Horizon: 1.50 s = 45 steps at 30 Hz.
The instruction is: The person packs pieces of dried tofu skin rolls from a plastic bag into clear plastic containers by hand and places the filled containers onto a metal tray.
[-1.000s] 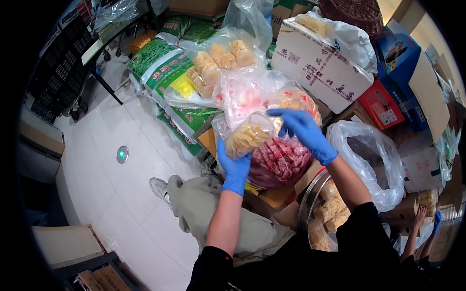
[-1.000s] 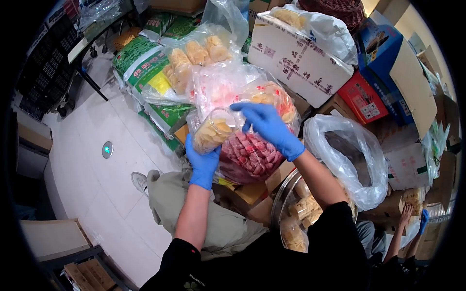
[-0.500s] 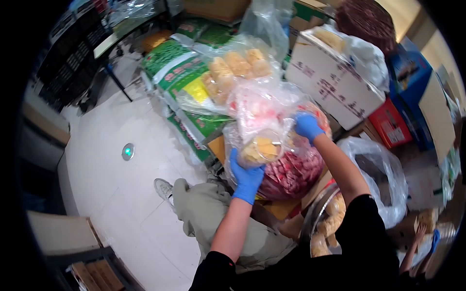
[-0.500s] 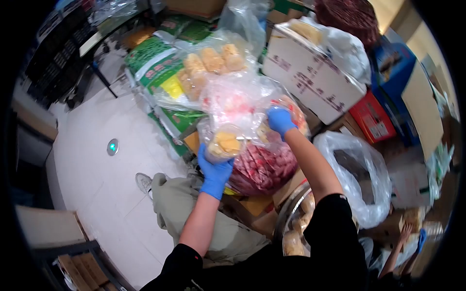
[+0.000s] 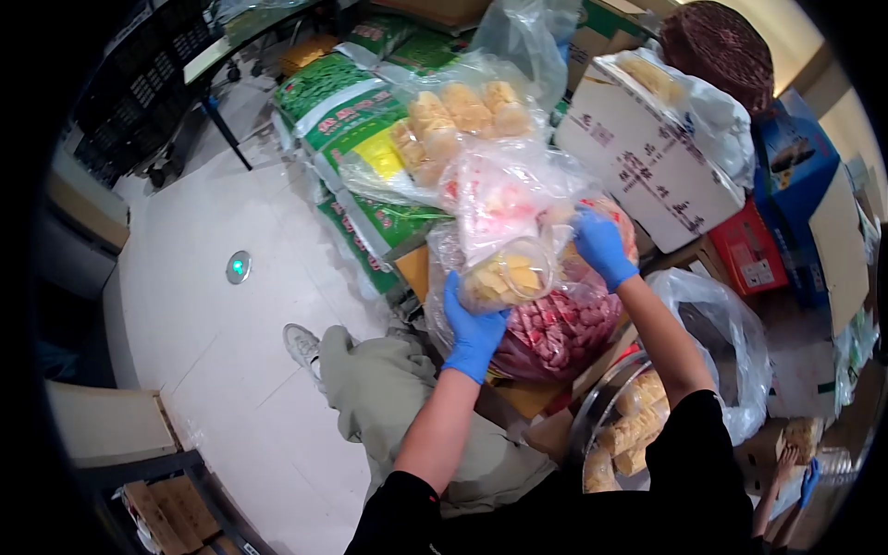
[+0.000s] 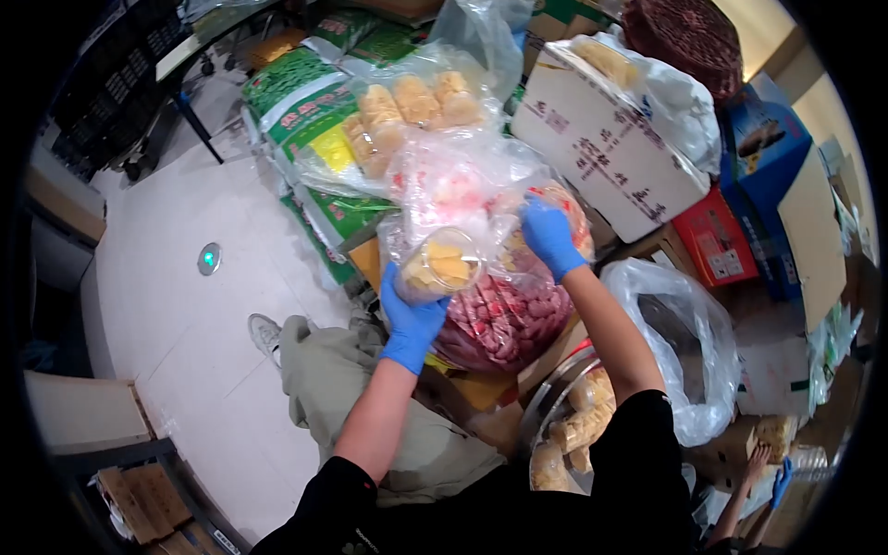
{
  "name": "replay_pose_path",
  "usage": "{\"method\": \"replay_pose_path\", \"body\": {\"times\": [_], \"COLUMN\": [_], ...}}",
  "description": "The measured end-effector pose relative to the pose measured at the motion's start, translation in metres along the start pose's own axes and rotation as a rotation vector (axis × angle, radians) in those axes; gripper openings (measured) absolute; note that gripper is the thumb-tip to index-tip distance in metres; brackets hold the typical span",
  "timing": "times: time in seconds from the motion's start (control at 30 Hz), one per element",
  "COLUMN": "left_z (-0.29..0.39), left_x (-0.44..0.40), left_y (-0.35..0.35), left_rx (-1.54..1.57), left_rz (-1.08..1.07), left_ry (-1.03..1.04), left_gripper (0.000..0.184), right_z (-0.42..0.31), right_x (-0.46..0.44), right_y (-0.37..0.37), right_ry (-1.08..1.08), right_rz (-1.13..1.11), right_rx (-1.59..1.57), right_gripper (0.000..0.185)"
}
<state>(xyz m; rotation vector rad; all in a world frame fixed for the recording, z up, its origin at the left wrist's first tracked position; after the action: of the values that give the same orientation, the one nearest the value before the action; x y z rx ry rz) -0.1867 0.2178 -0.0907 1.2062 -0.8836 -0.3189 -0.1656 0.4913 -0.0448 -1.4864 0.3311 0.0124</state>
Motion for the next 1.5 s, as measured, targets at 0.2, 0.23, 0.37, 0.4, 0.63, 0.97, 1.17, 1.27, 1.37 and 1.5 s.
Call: {"method": "replay_pose_path", "body": {"times": [0.2, 0.23, 0.37, 0.4, 0.63, 0.97, 1.17, 1.27, 1.37, 1.5], "left_z": [-0.005, -0.006, -0.009, -0.009, -0.016, -0.022, -0.02, -0.019, -0.019, -0.021], "left_x": [0.005, 0.003, 0.004, 0.004, 0.0, 0.003, 0.006, 0.009, 0.007, 0.004], "left_y": [0.001, 0.001, 0.003, 0.003, 0.002, 0.011, 0.012, 0.016, 0.017, 0.014], "left_rx": [-0.035, -0.039, -0.087, -0.087, -0.123, -0.102, -0.121, -0.111, -0.11, -0.089], "left_rz": [0.047, 0.036, 0.032, 0.034, 0.028, -0.066, -0.067, -0.072, -0.11, -0.126], "left_ry": [0.006, 0.009, 0.006, 0.005, -0.036, -0.12, -0.134, -0.133, -0.097, -0.124], "left_gripper": [0.066, 0.066, 0.067, 0.067, 0.067, 0.069, 0.069, 0.069, 0.069, 0.068], "right_z": [-0.017, -0.018, -0.004, -0.007, -0.035, -0.115, -0.125, -0.122, -0.139, -0.14], "right_x": [0.031, 0.034, 0.04, 0.042, 0.056, 0.054, 0.052, 0.049, 0.047, 0.045], "right_y": [-0.054, -0.064, -0.066, -0.072, -0.138, -0.18, -0.183, -0.185, -0.203, -0.195], "right_ry": [-0.108, -0.03, 0.128, 0.129, 0.327, -0.015, -0.025, -0.057, -0.312, -0.341], "right_rz": [0.198, 0.184, 0.163, 0.162, 0.337, 0.223, 0.078, 0.06, 0.281, 0.266], "right_rx": [-0.293, -0.365, -0.54, -0.542, -1.128, -0.977, -0.996, -0.804, -0.363, -0.396], "right_gripper": [0.014, 0.017, 0.021, 0.021, 0.023, 0.025, 0.029, 0.033, 0.035, 0.034]}}
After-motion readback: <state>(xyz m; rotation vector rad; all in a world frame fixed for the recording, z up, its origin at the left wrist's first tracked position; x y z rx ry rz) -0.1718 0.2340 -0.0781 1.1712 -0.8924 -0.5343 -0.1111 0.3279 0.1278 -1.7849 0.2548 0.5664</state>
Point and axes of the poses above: each hand's wrist, its own x-axis away from the middle knuckle, its own y-axis out of the palm, z = x × y, the point moved 6 cm from there along -x, towards the middle knuckle, and after that the axes turned 1 degree about -y, right-handed, at the moved point
